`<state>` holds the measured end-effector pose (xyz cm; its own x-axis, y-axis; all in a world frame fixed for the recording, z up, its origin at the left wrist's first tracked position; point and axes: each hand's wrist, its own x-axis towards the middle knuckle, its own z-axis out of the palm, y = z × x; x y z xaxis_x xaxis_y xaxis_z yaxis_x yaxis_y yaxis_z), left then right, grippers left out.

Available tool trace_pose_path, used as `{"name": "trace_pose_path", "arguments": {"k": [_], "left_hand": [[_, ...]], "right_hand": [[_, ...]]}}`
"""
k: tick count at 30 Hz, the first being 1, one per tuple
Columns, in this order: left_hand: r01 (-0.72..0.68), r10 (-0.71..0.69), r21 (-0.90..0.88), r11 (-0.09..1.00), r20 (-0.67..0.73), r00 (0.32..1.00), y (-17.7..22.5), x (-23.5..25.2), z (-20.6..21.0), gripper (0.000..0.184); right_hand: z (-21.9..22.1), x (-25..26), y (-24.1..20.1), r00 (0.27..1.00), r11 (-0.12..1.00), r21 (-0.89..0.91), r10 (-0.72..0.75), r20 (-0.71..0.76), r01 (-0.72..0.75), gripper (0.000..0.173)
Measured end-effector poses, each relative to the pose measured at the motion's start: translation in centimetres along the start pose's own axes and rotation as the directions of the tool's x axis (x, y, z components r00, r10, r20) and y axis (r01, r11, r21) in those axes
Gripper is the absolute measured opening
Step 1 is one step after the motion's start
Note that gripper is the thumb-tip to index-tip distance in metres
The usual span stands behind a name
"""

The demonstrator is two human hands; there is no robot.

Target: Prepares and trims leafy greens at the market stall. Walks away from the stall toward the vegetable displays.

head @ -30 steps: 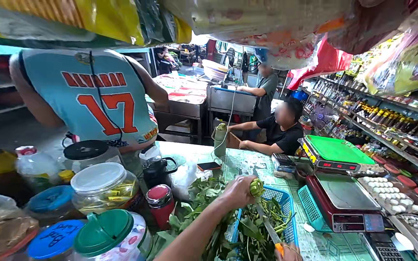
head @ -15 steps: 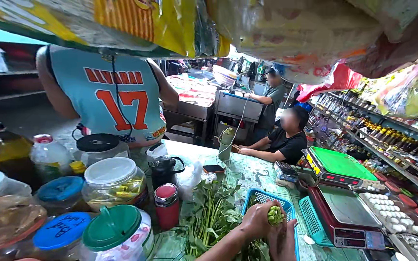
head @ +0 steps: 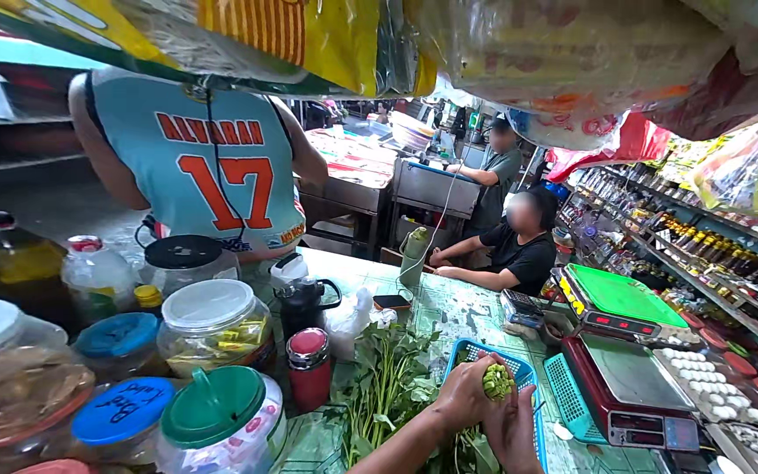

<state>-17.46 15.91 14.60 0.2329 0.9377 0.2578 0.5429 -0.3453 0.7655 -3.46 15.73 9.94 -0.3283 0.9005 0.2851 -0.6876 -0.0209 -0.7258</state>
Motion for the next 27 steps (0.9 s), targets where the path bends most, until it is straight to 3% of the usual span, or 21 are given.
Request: {"name": "trace_pose_path", "arguments": {"k": [5,9,10,13,14,17,20,23,27], "left_hand": [[-0.022,0.022,-0.016,1.000,-0.008,1.000,-0.6,0.2,-0.4,0.045],[-0.043,0.042,-0.074,0.996,-0.017,0.999,-1.3,0.1,-1.0,0.049],[-0.039,0.037,-0.079,0.996,-0.024,0.999,-1.5,0.2,-1.1,0.048],[-0.001,-0.007,-0.079,0.997,-0.094,0.996,-1.5,0.1,-1.8,0.047],[0.018,-0.029,-0.089,0.996,-0.126,0.992,-1.6,0.1,-1.9,0.047],[0.047,-0.068,-0.117,0.992,-0.187,0.980,-2.3,0.2,-1.9,0.046],[0.015,-0.039,-0.151,0.988,-0.155,0.987,-2.2,0.1,-1.6,0.044],[0.000,-0.014,-0.157,0.988,-0.088,0.996,-0.9,-0.1,-1.6,0.046],[-0.036,0.021,-0.134,0.990,-0.109,0.994,-0.8,-0.1,-1.5,0.045]], "right_hand": [[-0.1,0.1,0.1,0.999,0.999,0.034,0.007,0.038,-0.008,0.086],[-0.2,0.3,-0.4,0.998,0.998,-0.037,0.061,0.025,-0.060,0.098],[-0.2,0.3,-0.6,0.997,0.995,-0.064,0.079,-0.004,-0.079,0.094],[-0.5,-0.1,-0.8,0.981,0.976,-0.155,0.133,-0.142,-0.155,0.037],[-0.7,-0.4,-0.9,0.977,0.964,-0.189,0.163,-0.140,-0.188,0.029],[-0.5,-1.4,-1.2,0.963,0.900,-0.352,0.210,-0.167,-0.257,0.027],[-0.7,-2.1,-0.9,0.965,0.911,-0.346,0.161,-0.209,-0.227,0.022],[-1.2,-2.3,-0.6,0.976,0.955,-0.265,0.081,-0.203,-0.134,0.015],[-1.7,-1.9,-1.0,0.980,0.969,-0.242,-0.091,-0.180,0.045,0.015]]}}
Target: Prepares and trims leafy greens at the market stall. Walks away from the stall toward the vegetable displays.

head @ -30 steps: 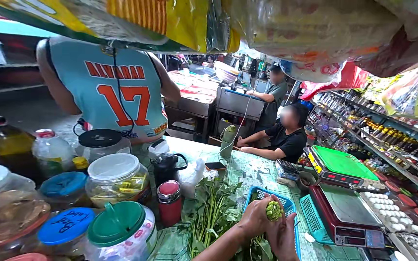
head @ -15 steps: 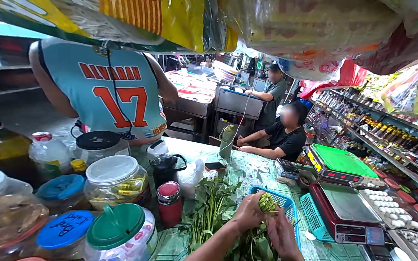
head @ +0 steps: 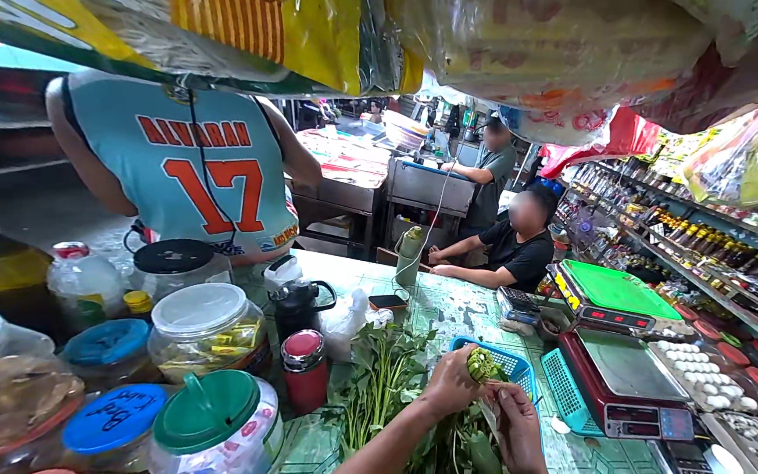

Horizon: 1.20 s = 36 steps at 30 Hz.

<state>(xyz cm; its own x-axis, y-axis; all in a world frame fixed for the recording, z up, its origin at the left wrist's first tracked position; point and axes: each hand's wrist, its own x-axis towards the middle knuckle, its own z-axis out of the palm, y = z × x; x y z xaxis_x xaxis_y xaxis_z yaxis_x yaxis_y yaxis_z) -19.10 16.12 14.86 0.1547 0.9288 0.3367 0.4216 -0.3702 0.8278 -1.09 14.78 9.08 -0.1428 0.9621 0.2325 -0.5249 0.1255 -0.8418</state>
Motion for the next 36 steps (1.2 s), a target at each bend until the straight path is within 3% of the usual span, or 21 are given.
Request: {"name": "trace_pose_path", "arguments": {"k": [4,9,11,13,16,18,20,22,23,25,27,28,30,31,33,36], "left_hand": [[0.020,-0.020,0.014,1.000,0.000,1.000,0.0,-0.1,0.0,0.043],[0.043,-0.047,0.073,0.996,0.057,0.997,0.7,-0.2,0.3,0.044],[0.045,-0.052,0.097,0.994,0.075,0.996,0.9,-0.2,0.6,0.043],[0.055,-0.065,0.114,0.992,0.094,0.993,0.9,-0.2,0.7,0.043],[0.053,-0.066,0.123,0.991,0.101,0.993,1.0,-0.3,0.8,0.044],[0.053,-0.067,0.132,0.990,0.106,0.992,1.0,-0.2,0.7,0.045],[0.042,-0.057,0.136,0.990,0.109,0.992,1.0,-0.3,0.7,0.044],[0.026,-0.043,0.128,0.991,0.127,0.991,1.4,-0.4,0.7,0.043],[0.024,-0.042,0.121,0.992,0.147,0.988,1.7,-0.4,0.8,0.044],[0.015,-0.036,0.111,0.994,0.189,0.981,2.5,-0.4,1.0,0.046],[-0.008,-0.015,0.109,0.994,0.209,0.978,3.1,-0.3,1.3,0.049],[-0.022,0.000,0.106,0.994,0.205,0.979,3.3,-0.2,1.4,0.049],[-0.022,0.004,0.093,0.995,0.189,0.982,3.4,0.0,1.2,0.051],[-0.009,-0.008,0.094,0.996,0.175,0.984,3.4,0.1,0.9,0.050],[0.027,-0.043,0.107,0.994,0.144,0.989,3.4,0.3,0.3,0.048],[0.051,-0.059,0.089,0.995,0.083,0.995,2.7,0.5,-0.3,0.045]], "right_hand": [[0.4,0.2,-1.8,0.997,0.998,0.057,0.036,-0.065,-0.032,0.022],[1.5,0.3,-3.6,0.963,0.991,0.012,0.130,-0.235,-0.131,0.018],[1.5,0.3,-4.0,0.958,0.989,-0.008,0.139,-0.249,-0.146,0.019],[1.2,0.3,-4.7,0.970,0.988,0.090,0.138,-0.199,-0.122,0.025],[0.3,0.3,-6.7,0.992,0.952,0.278,0.112,0.066,-0.126,0.061],[-0.6,0.6,-8.1,0.982,0.944,0.318,0.033,0.186,-0.092,0.075],[-1.3,0.8,-9.4,0.984,0.966,0.253,-0.088,0.155,0.047,0.086],[-2.0,1.3,-10.3,0.983,0.966,0.191,-0.182,0.022,0.175,0.097],[-2.4,1.5,-10.4,0.980,0.972,0.125,-0.199,-0.019,0.200,0.107],[-2.8,1.5,-9.4,0.990,0.984,-0.116,-0.135,0.036,0.138,0.119],[-2.7,1.1,-7.6,0.981,0.947,-0.320,0.029,0.193,0.035,0.109],[-2.4,0.9,-6.8,0.967,0.926,-0.377,0.099,0.236,-0.003,0.089],[-2.0,0.8,-5.6,0.958,0.883,-0.460,0.204,0.202,-0.090,0.035],[-2.0,0.9,-5.3,0.953,0.877,-0.464,0.237,0.188,-0.126,0.017],[-2.7,0.9,-5.2,0.948,0.910,-0.391,0.234,0.216,-0.136,0.014],[-3.0,1.0,-5.8,0.959,0.993,-0.108,0.072,0.275,-0.044,0.018]]}}
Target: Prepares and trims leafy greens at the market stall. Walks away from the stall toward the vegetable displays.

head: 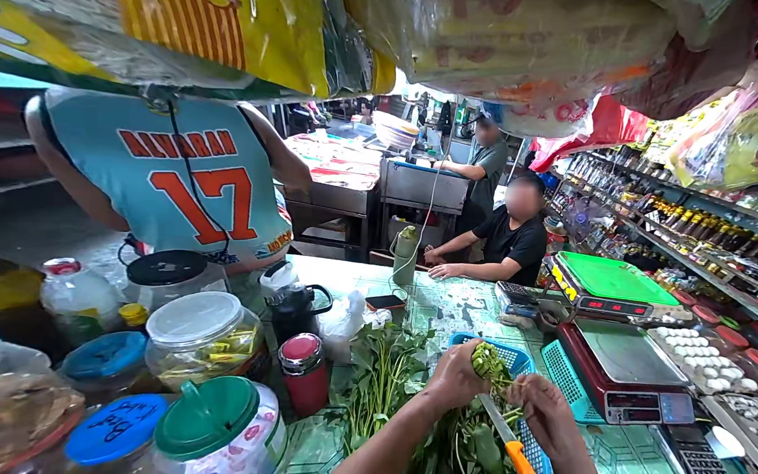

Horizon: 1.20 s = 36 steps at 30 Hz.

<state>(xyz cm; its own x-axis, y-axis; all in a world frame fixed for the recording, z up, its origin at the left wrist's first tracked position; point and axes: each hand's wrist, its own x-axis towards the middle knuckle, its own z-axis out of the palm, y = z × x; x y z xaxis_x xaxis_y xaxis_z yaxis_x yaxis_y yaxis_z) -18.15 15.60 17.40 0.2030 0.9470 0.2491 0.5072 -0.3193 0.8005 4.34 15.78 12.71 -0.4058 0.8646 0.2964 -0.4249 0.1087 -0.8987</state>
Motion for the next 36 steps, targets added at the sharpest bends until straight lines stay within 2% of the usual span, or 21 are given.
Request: {"name": "trace_pose_path", "arguments": {"k": [3,5,7,9,11,12,13,14,16,17,19,21,23,25,26,28,29,30,33,34,36], "left_hand": [[0.001,-0.001,-0.011,1.000,-0.023,1.000,-0.6,0.2,0.4,0.043],[0.011,-0.011,-0.001,1.000,-0.040,0.999,-0.4,0.2,0.8,0.044],[0.040,-0.039,0.004,0.999,-0.060,0.997,-0.1,0.2,1.2,0.060],[0.096,-0.095,0.004,0.995,-0.052,0.994,0.2,0.1,1.3,0.091],[0.123,-0.121,0.041,0.992,-0.052,0.991,0.6,-0.1,1.8,0.111],[0.108,-0.104,0.062,0.992,-0.062,0.993,0.8,-0.3,2.3,0.113],[0.094,-0.089,0.073,0.993,-0.071,0.993,1.1,-0.5,2.9,0.111],[0.097,-0.090,0.075,0.993,-0.087,0.992,1.3,-0.7,3.6,0.108],[0.166,-0.154,0.119,0.979,-0.101,0.983,2.2,-0.8,4.5,0.103],[0.206,-0.194,0.154,0.966,-0.088,0.977,2.6,-0.7,4.6,0.101],[0.201,-0.187,0.174,0.964,-0.092,0.978,2.5,-0.8,4.6,0.101],[0.048,-0.032,0.131,0.990,-0.122,0.992,0.9,-1.0,5.0,0.113],[-0.108,0.108,0.012,0.994,-0.086,0.990,-0.6,-0.9,4.6,0.130],[-0.109,0.111,-0.056,0.992,0.041,0.993,-1.8,-0.5,3.5,0.137],[-0.069,0.075,-0.063,0.996,0.088,0.993,-2.3,-0.4,3.1,0.128],[-0.008,0.019,-0.103,0.995,0.106,0.994,-3.3,-0.1,3.0,0.078],[0.003,0.010,-0.127,0.992,0.105,0.994,-3.5,0.0,3.1,0.059],[0.012,0.002,-0.155,0.988,0.093,0.996,-3.6,0.0,3.3,0.048],[0.069,-0.066,-0.210,0.975,0.022,0.998,-3.6,-0.1,3.6,0.041],[0.080,-0.082,-0.210,0.974,-0.003,0.997,-3.6,0.0,3.4,0.038],[0.078,-0.091,-0.232,0.970,-0.045,0.995,-3.2,0.5,2.5,0.036]], "right_hand": [[0.9,0.7,-0.7,0.990,0.963,0.248,-0.123,0.069,0.103,0.018],[1.7,1.0,-0.9,0.981,0.972,0.186,-0.162,0.109,0.140,0.026],[2.6,1.0,-1.5,0.987,0.987,-0.011,-0.159,0.035,0.160,0.036],[3.2,1.4,-2.3,0.983,0.931,-0.337,-0.173,-0.068,0.140,0.060],[3.6,2.0,-2.7,0.983,0.724,-0.686,-0.169,-0.076,0.072,0.092],[3.9,2.3,-2.6,0.984,0.585,-0.808,-0.171,-0.043,0.066,0.099],[4.4,2.5,-2.4,0.985,0.455,-0.887,-0.174,-0.006,0.075,0.098],[4.9,2.8,-2.2,0.983,0.357,-0.930,-0.180,0.026,0.090,0.088],[5.4,3.4,-1.1,0.956,0.259,-0.954,-0.283,0.072,0.149,0.057],[5.2,3.7,-0.5,0.939,0.246,-0.951,-0.329,0.099,0.187,0.047],[4.5,4.2,0.5,0.894,0.247,-0.923,-0.411,0.176,0.295,0.045],[4.0,4.6,1.2,0.851,0.233,-0.903,-0.479,0.217,0.362,0.039],[3.9,5.0,1.4,0.823,0.214,-0.908,-0.530,0.203,0.361,0.031],[3.9,5.3,1.3,0.815,0.226,-0.916,-0.558,0.157,0.331,0.027],[4.0,5.5,1.3,0.814,0.245,-0.915,-0.564,0.134,0.320,0.026],[4.4,5.8,1.3,0.837,0.281,-0.913,-0.538,0.105,0.295,0.024],[4.7,5.8,1.2,0.860,0.298,-0.914,-0.502,0.094,0.274,0.022],[5.0,5.9,0.8,0.891,0.311,-0.919,-0.446,0.082,0.240,0.022],[6.1,6.3,-1.3,0.992,0.411,-0.912,-0.118,-0.042,0.010,0.035],[6.3,6.5,-1.7,0.994,0.466,-0.882,-0.046,-0.096,-0.064,0.048],[6.2,6.9,-1.5,0.984,0.658,-0.747,-0.044,-0.171,-0.100,0.082]]}}
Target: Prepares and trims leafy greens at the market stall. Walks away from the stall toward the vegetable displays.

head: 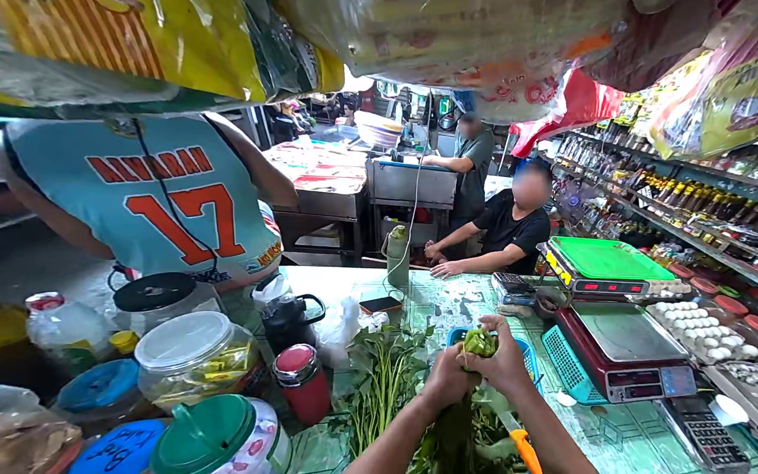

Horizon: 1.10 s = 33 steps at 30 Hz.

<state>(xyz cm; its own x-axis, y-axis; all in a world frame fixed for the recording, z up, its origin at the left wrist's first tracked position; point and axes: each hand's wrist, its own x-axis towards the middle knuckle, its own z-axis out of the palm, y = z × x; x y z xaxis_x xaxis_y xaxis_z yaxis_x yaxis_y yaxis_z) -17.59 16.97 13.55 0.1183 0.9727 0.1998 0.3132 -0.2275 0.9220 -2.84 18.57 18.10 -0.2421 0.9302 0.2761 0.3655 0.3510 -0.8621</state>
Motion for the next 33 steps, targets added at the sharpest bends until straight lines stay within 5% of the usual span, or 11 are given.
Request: {"name": "trace_pose_path", "arguments": {"k": [5,8,10,13,15,17,19,22,25,28,33], "left_hand": [[0.007,-0.025,-0.134,0.991,-0.134,0.991,2.4,2.0,-2.5,0.030],[0.157,-0.197,-0.187,0.970,-0.218,0.956,2.8,3.9,-3.5,0.047],[0.252,-0.301,-0.203,0.946,-0.261,0.917,2.2,5.1,-4.2,0.065],[0.308,-0.398,-0.322,0.895,-0.271,0.876,2.2,5.5,-5.0,0.070],[0.282,-0.406,-0.421,0.862,-0.241,0.881,3.1,5.0,-4.9,0.055],[0.222,-0.320,-0.417,0.882,-0.183,0.929,4.5,4.1,-3.9,0.040],[0.151,-0.171,-0.185,0.971,-0.099,0.980,5.5,3.5,-2.4,0.039],[0.121,-0.186,0.466,0.876,0.094,0.978,7.1,2.9,0.2,0.045],[0.070,-0.313,0.730,0.679,0.201,0.928,8.3,2.0,3.1,0.040],[0.003,-0.183,0.698,0.716,0.184,0.966,6.8,1.4,4.3,0.035],[0.104,-0.197,0.522,0.846,0.125,0.972,6.1,5.0,2.0,0.039]], "right_hand": [[1.8,-0.6,1.9,0.994,0.963,0.271,0.040,-0.101,-0.011,0.109],[1.6,-3.3,1.5,0.989,0.981,0.128,-0.147,-0.003,0.146,0.070],[0.4,-4.7,0.8,0.932,0.903,0.296,-0.350,0.090,0.311,0.032],[-1.5,-4.8,1.2,0.937,0.489,0.864,-0.342,0.065,0.118,0.029],[-2.8,-3.0,3.4,0.971,0.133,0.991,-0.238,0.008,0.024,0.047],[-3.3,-1.2,5.7,0.999,0.014,1.000,-0.047,-0.013,0.013,0.056],[-3.6,0.0,6.7,0.998,0.161,0.987,0.063,0.015,-0.025,0.068],[-5.4,0.7,5.8,0.991,0.685,0.727,-0.062,0.121,-0.046,0.106],[-7.4,0.8,2.6,0.955,0.988,0.128,-0.122,0.270,0.090,0.084],[-6.3,-0.7,0.8,0.905,0.851,-0.321,-0.350,0.244,0.415,0.041],[-5.0,-3.1,1.5,0.784,0.806,0.116,-0.592,0.188,0.580,0.020]]}}
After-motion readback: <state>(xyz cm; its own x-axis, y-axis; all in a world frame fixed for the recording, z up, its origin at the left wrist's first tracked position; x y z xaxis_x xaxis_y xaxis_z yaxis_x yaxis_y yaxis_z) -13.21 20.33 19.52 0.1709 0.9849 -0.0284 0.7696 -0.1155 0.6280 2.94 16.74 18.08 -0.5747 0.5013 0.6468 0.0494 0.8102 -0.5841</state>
